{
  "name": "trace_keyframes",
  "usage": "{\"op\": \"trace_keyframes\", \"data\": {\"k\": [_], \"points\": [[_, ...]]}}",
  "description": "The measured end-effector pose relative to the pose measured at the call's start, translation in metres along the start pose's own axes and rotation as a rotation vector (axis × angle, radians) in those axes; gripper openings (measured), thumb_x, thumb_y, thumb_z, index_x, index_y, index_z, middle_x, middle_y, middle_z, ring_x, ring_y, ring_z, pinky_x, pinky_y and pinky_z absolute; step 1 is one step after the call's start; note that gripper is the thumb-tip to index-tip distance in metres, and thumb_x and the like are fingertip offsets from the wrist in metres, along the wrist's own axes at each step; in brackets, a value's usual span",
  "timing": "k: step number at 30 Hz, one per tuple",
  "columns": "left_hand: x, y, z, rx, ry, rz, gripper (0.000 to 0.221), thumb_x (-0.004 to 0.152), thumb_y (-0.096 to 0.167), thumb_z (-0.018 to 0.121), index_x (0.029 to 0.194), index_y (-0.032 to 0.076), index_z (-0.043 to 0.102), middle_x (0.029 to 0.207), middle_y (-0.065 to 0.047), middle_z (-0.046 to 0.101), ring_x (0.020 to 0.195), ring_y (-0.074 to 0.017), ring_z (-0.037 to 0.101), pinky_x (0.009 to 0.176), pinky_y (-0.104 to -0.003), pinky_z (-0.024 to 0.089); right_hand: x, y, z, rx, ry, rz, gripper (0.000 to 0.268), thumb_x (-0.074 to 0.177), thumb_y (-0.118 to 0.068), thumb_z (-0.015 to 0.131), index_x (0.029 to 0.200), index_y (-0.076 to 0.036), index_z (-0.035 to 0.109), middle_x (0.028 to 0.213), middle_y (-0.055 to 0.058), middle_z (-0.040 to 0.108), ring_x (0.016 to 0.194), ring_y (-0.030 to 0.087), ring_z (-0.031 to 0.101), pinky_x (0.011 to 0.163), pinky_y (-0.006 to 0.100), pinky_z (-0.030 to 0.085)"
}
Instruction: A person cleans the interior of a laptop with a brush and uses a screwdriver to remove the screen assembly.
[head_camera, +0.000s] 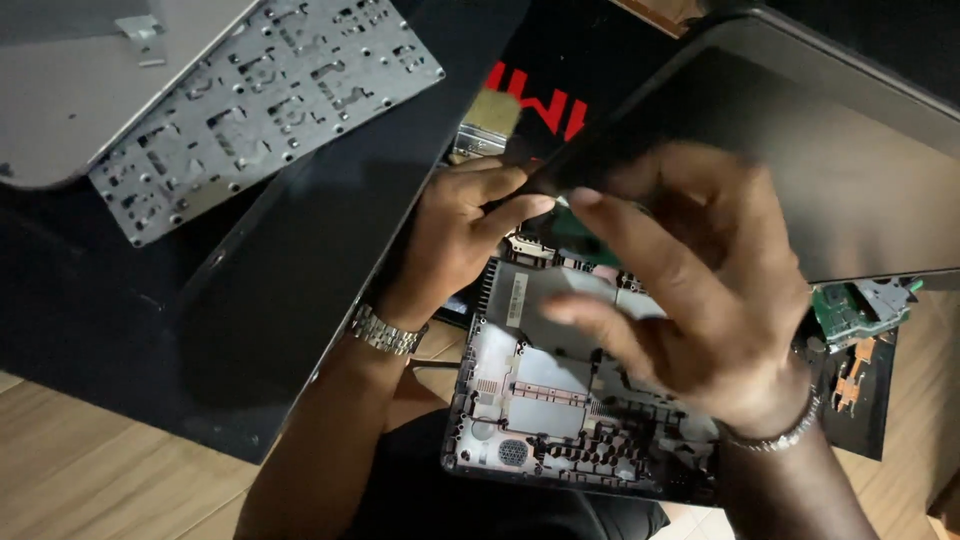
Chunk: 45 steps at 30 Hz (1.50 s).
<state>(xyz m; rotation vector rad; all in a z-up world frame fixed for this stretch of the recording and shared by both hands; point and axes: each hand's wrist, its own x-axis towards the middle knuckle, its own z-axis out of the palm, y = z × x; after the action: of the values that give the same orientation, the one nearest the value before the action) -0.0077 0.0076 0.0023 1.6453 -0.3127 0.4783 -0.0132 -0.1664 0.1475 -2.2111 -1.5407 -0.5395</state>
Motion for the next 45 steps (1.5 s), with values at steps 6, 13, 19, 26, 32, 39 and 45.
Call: {"op": "trace_keyframes", "data": {"k": [6,13,19,26,32,39,45], "points": [[-0.005,-0.012,0.003,-0.005,0.01,0.075,0.026,0.099,0.025,0.066,0.089,0.001,0.066,0.084,-0.008,0.064,0.077,-0.0177,0.06,0.071,-0.03,0.048,0.002,0.001,0.0,0.06,0.007,0.032,0.039,0.111,-0.007,0.051,0.14,0.019,0.048,0.135,0.042,0.057,0.116,0.047,0.07,0.088,0.042,0.069],[-0.002,-0.005,0.002,0.032,-0.037,0.072,0.034,0.103,0.031,0.057,0.1,0.001,0.072,0.095,-0.012,0.076,0.085,-0.0211,0.071,0.078,-0.033,0.054,-0.007,0.007,-0.004,0.111,-0.079,0.128,0.047,0.117,-0.015,0.047,0.154,0.01,0.032,0.154,0.033,0.055,0.121,0.042,0.071,0.105,0.047,0.062],[-0.004,-0.007,0.004,-0.028,0.023,0.084,0.032,0.1,0.027,0.065,0.108,-0.003,0.072,0.099,-0.013,0.076,0.088,-0.022,0.073,0.079,-0.032,0.057,-0.006,0.003,-0.001,-0.076,0.061,0.092,0.047,0.11,-0.024,0.059,0.129,0.018,0.064,0.105,0.031,0.061,0.083,0.035,0.063,0.066,0.039,0.054],[-0.007,-0.013,0.009,0.095,0.025,0.089,0.026,0.098,0.026,0.069,0.11,0.003,0.074,0.11,-0.013,0.077,0.097,-0.0244,0.075,0.085,-0.033,0.058,-0.001,0.005,-0.01,0.13,-0.023,0.155,0.049,0.112,-0.022,0.042,0.137,0.02,0.051,0.126,0.037,0.052,0.115,0.046,0.06,0.091,0.048,0.055],[-0.006,-0.008,0.01,-0.057,-0.004,-0.038,0.025,0.097,0.014,0.073,0.12,0.006,0.072,0.116,-0.01,0.077,0.103,-0.0194,0.074,0.089,-0.029,0.059,0.006,0.006,-0.006,0.325,0.061,0.14,0.03,0.108,-0.005,0.043,0.122,0.021,0.048,0.134,0.045,0.056,0.131,0.055,0.062,0.112,0.055,0.055],[-0.007,-0.006,0.011,-0.099,-0.029,-0.014,0.028,0.102,0.022,0.067,0.126,0.008,0.069,0.103,-0.007,0.076,0.085,-0.015,0.067,0.073,-0.027,0.053,-0.002,0.012,-0.004,0.293,0.155,0.124,0.027,0.103,0.0,0.062,0.125,0.014,0.06,0.12,0.032,0.06,0.112,0.043,0.067,0.097,0.045,0.06],[-0.002,-0.001,0.008,-0.056,-0.026,0.024,0.02,0.098,0.01,0.071,0.116,0.002,0.072,0.107,-0.011,0.076,0.094,-0.0209,0.073,0.083,-0.031,0.059,-0.002,0.012,-0.001,0.352,0.172,0.165,0.03,0.103,-0.008,0.065,0.126,0.011,0.062,0.126,0.03,0.057,0.115,0.04,0.063,0.095,0.041,0.06]]}}
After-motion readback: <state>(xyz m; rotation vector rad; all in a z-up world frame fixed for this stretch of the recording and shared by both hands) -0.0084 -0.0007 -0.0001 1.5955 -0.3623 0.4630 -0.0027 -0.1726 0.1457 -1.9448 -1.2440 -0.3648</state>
